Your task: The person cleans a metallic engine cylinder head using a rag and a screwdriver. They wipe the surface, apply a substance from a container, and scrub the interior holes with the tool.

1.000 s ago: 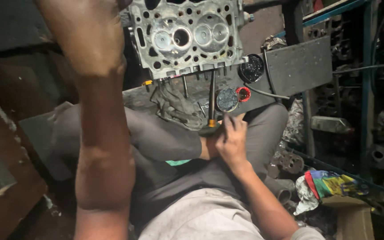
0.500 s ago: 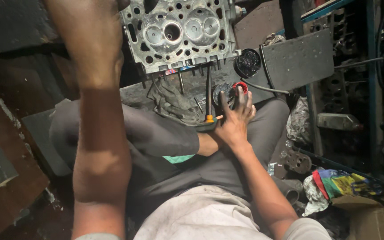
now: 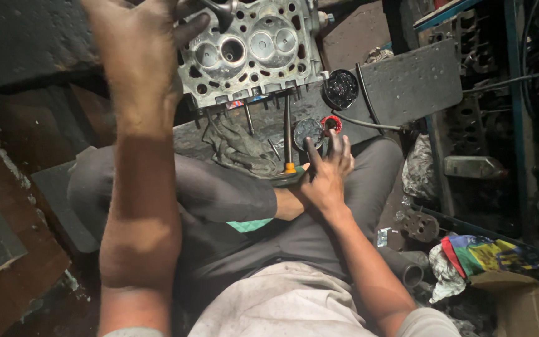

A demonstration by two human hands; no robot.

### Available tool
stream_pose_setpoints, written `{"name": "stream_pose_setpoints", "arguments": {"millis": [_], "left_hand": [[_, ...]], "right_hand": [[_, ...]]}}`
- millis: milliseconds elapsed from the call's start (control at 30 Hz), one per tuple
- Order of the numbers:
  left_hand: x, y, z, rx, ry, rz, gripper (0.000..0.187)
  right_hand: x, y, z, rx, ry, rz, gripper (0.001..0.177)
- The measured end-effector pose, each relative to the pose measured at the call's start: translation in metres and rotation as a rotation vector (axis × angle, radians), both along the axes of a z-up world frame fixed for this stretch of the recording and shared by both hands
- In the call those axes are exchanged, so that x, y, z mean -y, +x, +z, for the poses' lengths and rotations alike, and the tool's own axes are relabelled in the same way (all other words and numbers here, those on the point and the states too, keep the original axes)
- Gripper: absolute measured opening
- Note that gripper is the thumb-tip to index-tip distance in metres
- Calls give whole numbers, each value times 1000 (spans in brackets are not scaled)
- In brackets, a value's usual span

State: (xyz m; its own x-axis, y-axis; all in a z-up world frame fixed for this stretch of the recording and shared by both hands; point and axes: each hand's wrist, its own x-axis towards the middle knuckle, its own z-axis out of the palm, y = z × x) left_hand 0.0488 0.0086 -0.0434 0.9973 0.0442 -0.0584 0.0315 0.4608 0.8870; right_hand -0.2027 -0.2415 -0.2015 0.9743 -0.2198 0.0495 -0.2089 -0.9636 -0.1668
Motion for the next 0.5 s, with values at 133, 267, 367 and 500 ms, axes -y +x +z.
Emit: {"name": "stream_pose_setpoints", "arguments": {"millis": [133,267,367,500], "left_hand": [[9,1,-7,-35,-132,-76,12],[14,-2,-11,-39,-351,-157,18],[22,-7,-5,-64,-328,-204,26],[31,-32,11,114,-123,-291,25]], "right_hand": [[2,2,-1,7,63,14,77],[8,5,9,140,206,27,71],[16,10,35,242,796,-36,73],[8,16,79,289,2025,114,92]]}}
